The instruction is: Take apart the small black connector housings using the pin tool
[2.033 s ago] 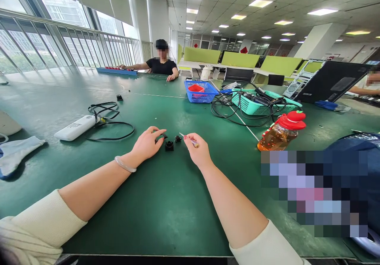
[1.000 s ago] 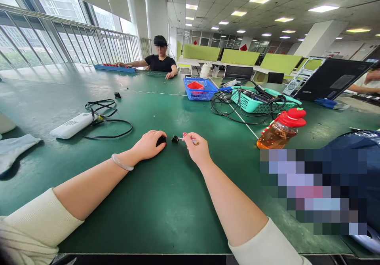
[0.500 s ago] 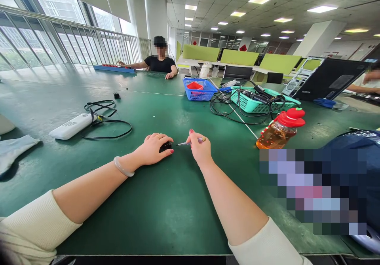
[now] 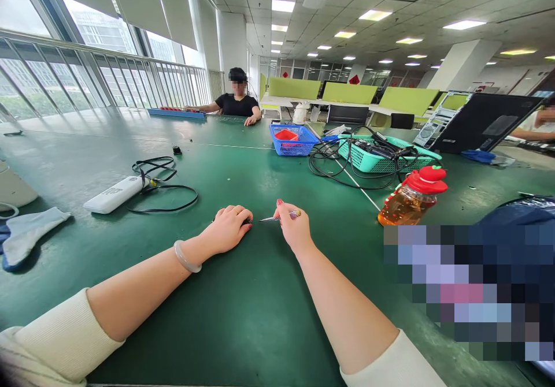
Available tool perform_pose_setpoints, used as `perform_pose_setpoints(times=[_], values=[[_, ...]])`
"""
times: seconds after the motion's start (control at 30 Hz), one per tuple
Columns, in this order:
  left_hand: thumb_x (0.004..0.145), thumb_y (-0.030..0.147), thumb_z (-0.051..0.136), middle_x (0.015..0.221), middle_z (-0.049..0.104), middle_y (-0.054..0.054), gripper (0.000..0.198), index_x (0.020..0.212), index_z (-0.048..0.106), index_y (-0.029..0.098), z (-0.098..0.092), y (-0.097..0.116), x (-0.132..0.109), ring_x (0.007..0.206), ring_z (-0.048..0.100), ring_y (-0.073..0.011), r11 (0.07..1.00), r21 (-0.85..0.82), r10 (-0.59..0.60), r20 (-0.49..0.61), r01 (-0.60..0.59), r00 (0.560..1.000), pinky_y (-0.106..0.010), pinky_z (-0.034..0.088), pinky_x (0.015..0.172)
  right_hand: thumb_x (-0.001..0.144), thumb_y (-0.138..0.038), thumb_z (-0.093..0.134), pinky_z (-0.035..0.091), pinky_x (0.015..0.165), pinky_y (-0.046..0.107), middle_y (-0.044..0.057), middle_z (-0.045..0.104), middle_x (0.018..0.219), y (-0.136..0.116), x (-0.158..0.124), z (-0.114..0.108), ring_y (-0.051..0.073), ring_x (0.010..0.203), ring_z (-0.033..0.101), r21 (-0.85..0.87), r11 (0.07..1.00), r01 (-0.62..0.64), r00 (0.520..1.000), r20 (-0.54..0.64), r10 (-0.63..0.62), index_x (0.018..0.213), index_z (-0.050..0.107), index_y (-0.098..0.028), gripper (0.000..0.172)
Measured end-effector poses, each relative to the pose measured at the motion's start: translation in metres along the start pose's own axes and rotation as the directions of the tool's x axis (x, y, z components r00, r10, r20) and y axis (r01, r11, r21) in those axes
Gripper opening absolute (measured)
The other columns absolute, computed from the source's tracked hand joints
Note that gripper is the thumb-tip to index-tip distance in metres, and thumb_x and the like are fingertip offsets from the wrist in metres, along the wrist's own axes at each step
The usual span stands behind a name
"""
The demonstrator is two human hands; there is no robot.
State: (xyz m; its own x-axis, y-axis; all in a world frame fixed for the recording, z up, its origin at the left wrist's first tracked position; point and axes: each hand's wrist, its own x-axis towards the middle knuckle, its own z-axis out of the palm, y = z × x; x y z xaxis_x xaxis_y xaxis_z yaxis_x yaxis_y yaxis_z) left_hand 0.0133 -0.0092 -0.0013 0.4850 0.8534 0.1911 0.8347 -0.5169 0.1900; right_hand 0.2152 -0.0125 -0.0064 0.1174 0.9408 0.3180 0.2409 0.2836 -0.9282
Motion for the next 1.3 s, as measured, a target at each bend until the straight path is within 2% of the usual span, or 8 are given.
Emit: perform_pose_setpoints(times=[0.17, 0.3, 0.6, 0.8, 0.93, 1.1, 1.2, 1.3], values=[[0.098, 0.029, 0.044, 0.114, 0.062, -0.008, 0.017, 0.106, 0.059, 0.025, -0.008, -0.004, -0.015, 0.111, 0.055, -0.0284, 1.000, -0.017, -0.008, 0.020, 0.008, 1.000, -0.050, 0.042, 0.100, 0.083, -0.076, 0.048, 0.032, 0.048, 0.028, -0.001, 0.043, 0.048, -0.001, 0.000, 0.001, 0.013, 0.047, 0.041, -0.010, 1.000, -0.013, 1.000, 0.005, 0.013, 0.054, 0.056, -0.022, 0.062], [0.097, 0.031, 0.043, 0.112, 0.063, -0.006, 0.017, 0.103, 0.058, 0.025, -0.022, -0.026, -0.045, 0.110, 0.056, -0.0267, 0.998, -0.037, -0.039, 0.036, 0.040, 0.999, -0.049, 0.043, 0.101, 0.082, -0.076, 0.048, 0.032, 0.048, 0.028, -0.002, 0.042, 0.047, -0.004, -0.001, 0.001, 0.013, 0.047, 0.041, -0.001, 1.000, -0.014, 1.000, 0.009, 0.014, 0.053, 0.056, -0.021, 0.062], [0.094, 0.050, 0.038, 0.109, 0.067, -0.007, 0.034, 0.101, 0.059, 0.025, -0.069, -0.125, -0.135, 0.106, 0.061, -0.0277, 0.969, -0.029, -0.244, 0.015, 0.244, 0.970, -0.044, 0.048, 0.098, 0.082, -0.072, 0.052, 0.030, 0.049, 0.028, -0.003, 0.040, 0.047, -0.003, 0.000, 0.003, 0.012, 0.046, 0.039, 0.016, 1.000, -0.025, 1.000, 0.012, 0.024, 0.053, 0.057, -0.021, 0.058], [0.081, 0.064, 0.048, 0.107, 0.072, -0.010, 0.048, 0.099, 0.067, 0.023, -0.095, -0.180, -0.158, 0.097, 0.066, -0.0298, 0.930, -0.003, -0.368, 0.040, 0.368, 0.929, -0.040, 0.052, 0.087, 0.082, -0.072, 0.052, 0.028, 0.048, 0.028, -0.004, 0.035, 0.045, 0.000, -0.001, 0.004, 0.012, 0.046, 0.037, 0.025, 0.999, -0.045, 0.998, 0.035, 0.044, 0.054, 0.057, -0.022, 0.058], [0.073, 0.067, 0.052, 0.112, 0.072, -0.010, 0.055, 0.099, 0.069, 0.022, -0.108, -0.186, -0.156, 0.097, 0.067, -0.0291, 0.893, -0.040, -0.448, 0.044, 0.449, 0.893, -0.037, 0.052, 0.084, 0.081, -0.072, 0.053, 0.030, 0.049, 0.029, -0.003, 0.037, 0.046, 0.001, -0.001, 0.003, 0.012, 0.047, 0.038, 0.006, 0.999, -0.051, 0.999, 0.015, 0.050, 0.053, 0.057, -0.021, 0.058], [0.075, 0.066, 0.046, 0.108, 0.073, -0.008, 0.054, 0.101, 0.067, 0.023, -0.107, -0.178, -0.161, 0.077, 0.064, -0.0242, 0.789, -0.047, -0.611, -0.163, 0.612, 0.775, -0.035, 0.050, 0.071, 0.081, -0.071, 0.053, 0.032, 0.050, 0.029, -0.002, 0.041, 0.048, 0.001, 0.000, 0.003, 0.013, 0.048, 0.041, 0.015, 0.998, -0.053, 0.999, 0.008, 0.053, 0.053, 0.058, -0.021, 0.057], [0.073, 0.063, 0.051, 0.110, 0.072, -0.007, 0.049, 0.100, 0.066, 0.025, -0.102, -0.182, -0.167, 0.086, 0.064, -0.0258, 0.773, -0.101, -0.627, -0.265, 0.626, 0.732, -0.037, 0.050, 0.077, 0.080, -0.071, 0.054, 0.032, 0.050, 0.029, -0.002, 0.041, 0.048, 0.002, 0.000, 0.003, 0.012, 0.047, 0.040, 0.025, 0.997, -0.069, 0.998, 0.010, 0.069, 0.054, 0.058, -0.021, 0.057], [0.068, 0.060, 0.056, 0.109, 0.071, -0.008, 0.051, 0.104, 0.065, 0.024, -0.098, -0.190, -0.170, 0.095, 0.065, -0.0275, 0.756, -0.253, -0.655, -0.294, 0.603, 0.697, -0.040, 0.051, 0.087, 0.080, -0.071, 0.054, 0.032, 0.050, 0.029, -0.002, 0.041, 0.048, 0.001, 0.000, 0.003, 0.012, 0.047, 0.040, 0.019, 0.997, -0.069, 0.998, 0.010, 0.069, 0.054, 0.058, -0.021, 0.056]])
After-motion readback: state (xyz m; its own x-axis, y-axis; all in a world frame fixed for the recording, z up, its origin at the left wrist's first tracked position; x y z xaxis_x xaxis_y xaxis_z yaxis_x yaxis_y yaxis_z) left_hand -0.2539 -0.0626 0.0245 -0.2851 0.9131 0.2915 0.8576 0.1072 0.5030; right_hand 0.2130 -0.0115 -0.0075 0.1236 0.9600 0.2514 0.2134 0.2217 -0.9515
